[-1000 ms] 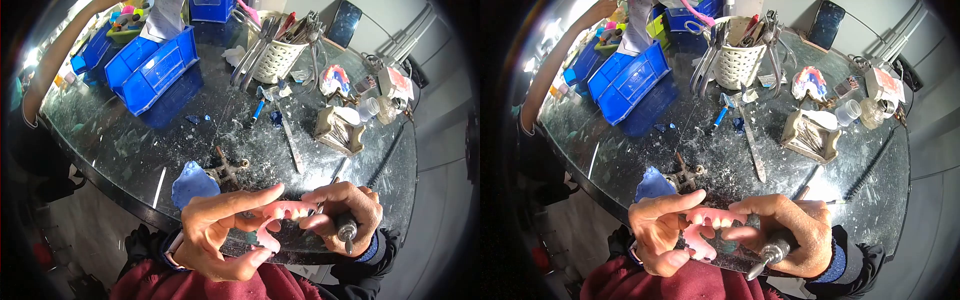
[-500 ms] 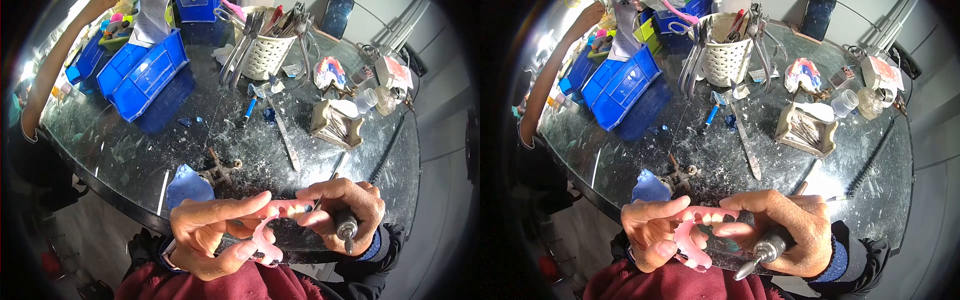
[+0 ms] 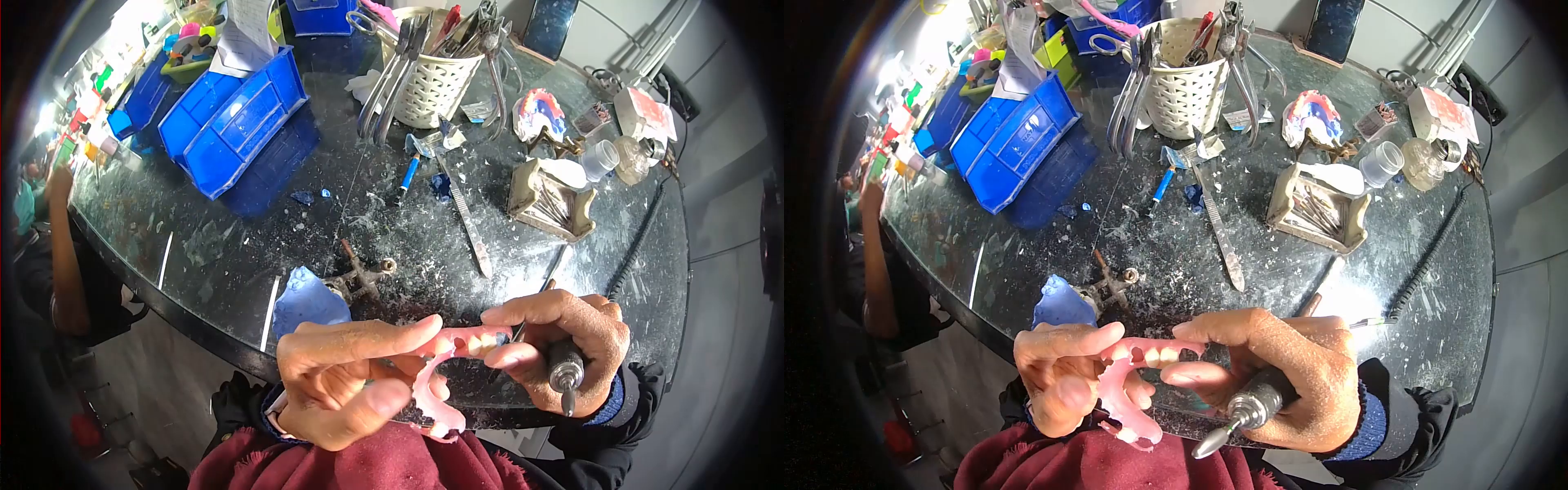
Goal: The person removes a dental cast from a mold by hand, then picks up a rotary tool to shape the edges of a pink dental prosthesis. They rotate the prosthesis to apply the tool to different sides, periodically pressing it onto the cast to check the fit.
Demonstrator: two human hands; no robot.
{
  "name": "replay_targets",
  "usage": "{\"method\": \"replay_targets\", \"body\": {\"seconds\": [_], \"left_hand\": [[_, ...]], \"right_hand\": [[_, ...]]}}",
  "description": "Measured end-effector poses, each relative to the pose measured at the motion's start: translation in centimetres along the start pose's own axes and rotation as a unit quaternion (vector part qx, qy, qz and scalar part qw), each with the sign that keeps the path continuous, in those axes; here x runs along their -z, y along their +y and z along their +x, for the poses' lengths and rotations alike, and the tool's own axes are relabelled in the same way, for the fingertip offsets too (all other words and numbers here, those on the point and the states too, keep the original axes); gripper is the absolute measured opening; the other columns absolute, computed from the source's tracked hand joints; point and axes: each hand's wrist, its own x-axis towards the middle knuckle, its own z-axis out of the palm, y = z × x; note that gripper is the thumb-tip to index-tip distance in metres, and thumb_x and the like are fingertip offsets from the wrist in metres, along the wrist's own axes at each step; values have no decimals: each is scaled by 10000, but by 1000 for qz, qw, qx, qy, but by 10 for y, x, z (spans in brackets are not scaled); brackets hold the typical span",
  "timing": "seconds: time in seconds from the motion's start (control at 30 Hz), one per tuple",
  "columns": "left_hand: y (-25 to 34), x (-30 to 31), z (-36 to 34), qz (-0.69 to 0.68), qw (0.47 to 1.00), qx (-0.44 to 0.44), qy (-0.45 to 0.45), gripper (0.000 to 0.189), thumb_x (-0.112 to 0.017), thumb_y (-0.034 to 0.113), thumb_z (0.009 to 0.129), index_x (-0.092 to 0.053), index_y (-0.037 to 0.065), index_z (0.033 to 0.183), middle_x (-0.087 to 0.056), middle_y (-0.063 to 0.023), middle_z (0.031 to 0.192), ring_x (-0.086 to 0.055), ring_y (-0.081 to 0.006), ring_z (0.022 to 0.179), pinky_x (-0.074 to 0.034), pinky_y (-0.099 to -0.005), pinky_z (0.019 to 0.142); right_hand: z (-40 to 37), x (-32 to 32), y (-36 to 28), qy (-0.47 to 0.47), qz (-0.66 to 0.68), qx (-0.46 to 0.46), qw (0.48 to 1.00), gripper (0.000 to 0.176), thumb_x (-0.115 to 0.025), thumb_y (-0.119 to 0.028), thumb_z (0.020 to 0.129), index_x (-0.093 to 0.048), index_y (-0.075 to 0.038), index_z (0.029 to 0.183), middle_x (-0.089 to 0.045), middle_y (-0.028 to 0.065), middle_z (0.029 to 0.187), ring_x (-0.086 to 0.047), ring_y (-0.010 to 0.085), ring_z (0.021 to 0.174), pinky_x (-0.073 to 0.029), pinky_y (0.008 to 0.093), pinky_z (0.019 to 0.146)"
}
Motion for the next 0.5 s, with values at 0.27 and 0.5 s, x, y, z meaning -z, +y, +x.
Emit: {"method": "replay_targets", "body": {"seconds": [0.27, 0.5], "left_hand": [[-10, 1, 8, 186, 973, -139, 0, 333, -644, -123, 734, -614, -54, 1058, -624, -204, 960, -659, -231, 822, -560, -287, 725], [-11, 2, 10, 144, 981, -131, -23, 338, -660, -92, 741, -595, -57, 1071, -604, -240, 1035, -655, -259, 860, -580, -288, 723]], "right_hand": [[-2, -8, -3, 30, 45, -16, 998, 248, -693, -223, 813, -630, 12, 862, -646, 70, 597, -622, 106, 496, -436, 201, 454], [-2, 5, -8, -63, 31, -11, 997, 235, -713, -95, 778, -623, -3, 974, -651, 68, 634, -615, 104, 490, -437, 227, 445]]}}
